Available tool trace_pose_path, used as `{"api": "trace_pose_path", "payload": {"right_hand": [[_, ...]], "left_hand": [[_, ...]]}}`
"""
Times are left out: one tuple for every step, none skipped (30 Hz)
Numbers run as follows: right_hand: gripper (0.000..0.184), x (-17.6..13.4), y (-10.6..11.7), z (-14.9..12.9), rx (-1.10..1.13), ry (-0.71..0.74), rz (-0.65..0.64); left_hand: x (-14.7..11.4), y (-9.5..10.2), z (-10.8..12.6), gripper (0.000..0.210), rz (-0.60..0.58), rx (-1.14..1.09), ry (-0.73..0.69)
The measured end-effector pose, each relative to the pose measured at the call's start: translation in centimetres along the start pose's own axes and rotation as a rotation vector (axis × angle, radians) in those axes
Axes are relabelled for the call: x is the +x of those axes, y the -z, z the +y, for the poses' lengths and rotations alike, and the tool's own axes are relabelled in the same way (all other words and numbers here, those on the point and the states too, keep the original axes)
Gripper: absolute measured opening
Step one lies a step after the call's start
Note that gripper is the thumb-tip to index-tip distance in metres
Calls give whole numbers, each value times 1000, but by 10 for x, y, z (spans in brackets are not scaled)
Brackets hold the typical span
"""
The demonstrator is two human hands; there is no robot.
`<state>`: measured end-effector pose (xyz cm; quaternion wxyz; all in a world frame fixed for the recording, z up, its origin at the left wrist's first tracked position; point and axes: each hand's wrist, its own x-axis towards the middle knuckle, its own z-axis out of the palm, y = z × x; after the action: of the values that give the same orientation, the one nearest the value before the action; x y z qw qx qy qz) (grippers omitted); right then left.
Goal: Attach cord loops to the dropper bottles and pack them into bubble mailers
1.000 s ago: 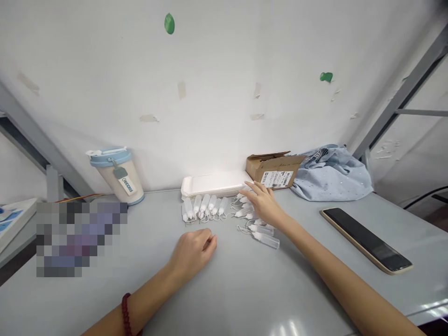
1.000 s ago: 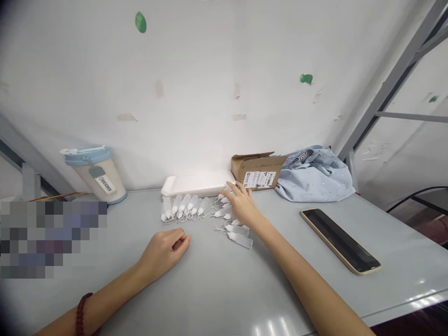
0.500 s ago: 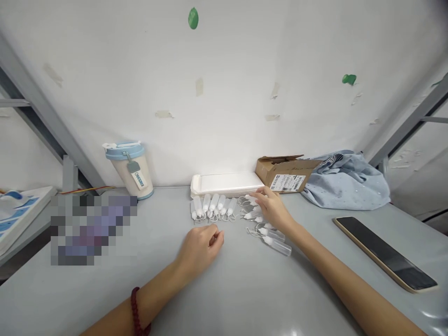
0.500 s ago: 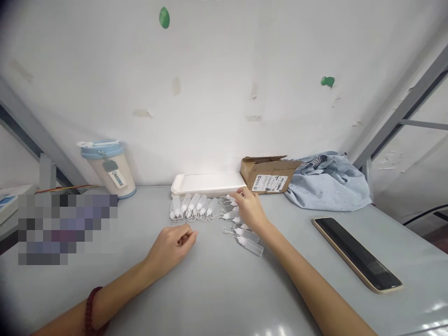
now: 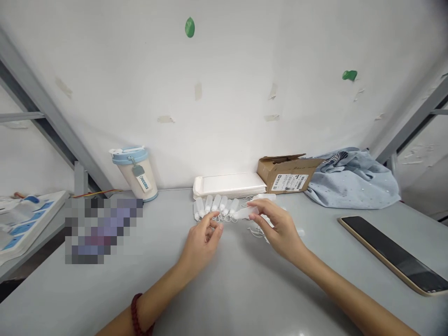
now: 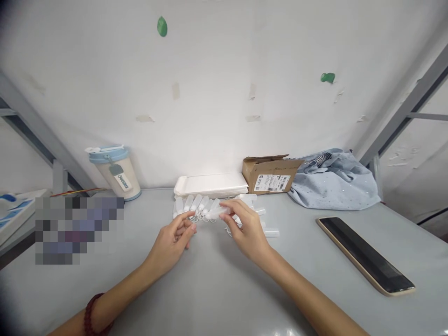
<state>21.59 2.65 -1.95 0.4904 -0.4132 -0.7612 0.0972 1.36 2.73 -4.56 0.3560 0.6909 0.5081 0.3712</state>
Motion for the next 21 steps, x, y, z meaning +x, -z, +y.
{"api": "trace_pose_path", "payload": {"right_hand": [[17, -1, -1, -1, 4, 3, -7], [17, -2, -2, -1, 5, 10, -13], [17, -2, -2, -2, 5, 20, -17], [17, -2, -2, -2, 4, 30, -19], [18, -2, -2, -2, 3, 39, -21], [18, -2, -2, -3, 3, 45, -20], [18, -2, -2, -3, 2, 48, -19], [18, -2, -2, -3, 3, 48, -17], [18, -2, -2, -3, 5, 46, -17], [17, -2, -2, -3, 9, 41, -17], [17, -2, -2, -3, 15, 33, -20], [17, -2, -2, -3, 22, 22, -26], [16, -3, -2, -3, 29, 9, -34], [16, -3, -2, -3, 35, -4, -41], [15, -3, -2, -3, 40, -16, -49], [15, -4, -2, -3, 44, -25, -53], [15, -4, -2, -3, 47, -29, -56], [15, -4, -2, -3, 49, -29, -56], [15, -4, -2, -3, 50, -28, -56], [15, -5, -2, -3, 52, -28, -59], [15, -5, -3, -3, 55, -26, -62]], "left_hand": [[-1, -1, 0, 35, -9, 34, -20], [-2, -1, 0, 32, -21, 86, -59], [-3, -3, 0, 28, -32, 146, -110], [-4, -4, 0, 26, -42, 204, -162], [-5, -5, -1, 24, -50, 252, -203], [-6, -6, -1, 24, -60, 283, -228], [-6, -7, -1, 25, -67, 292, -234], [-6, -7, -1, 25, -70, 282, -225], [-6, -7, -2, 25, -70, 260, -210], [-5, -7, -2, 26, -67, 231, -194], [-5, -7, -2, 27, -59, 199, -174], [-5, -6, -2, 27, -49, 167, -152], [-4, -6, -2, 27, -38, 139, -129], [-4, -5, -2, 27, -29, 116, -108], [-3, -5, -1, 26, -24, 97, -92], [-3, -5, -1, 25, -23, 80, -84], [-3, -5, 0, 25, -26, 68, -80], [-3, -5, 0, 24, -30, 59, -80], [-3, -5, 1, 23, -34, 53, -83], [-3, -5, 1, 23, -39, 50, -86], [-3, -5, 1, 23, -42, 49, -88]]}}
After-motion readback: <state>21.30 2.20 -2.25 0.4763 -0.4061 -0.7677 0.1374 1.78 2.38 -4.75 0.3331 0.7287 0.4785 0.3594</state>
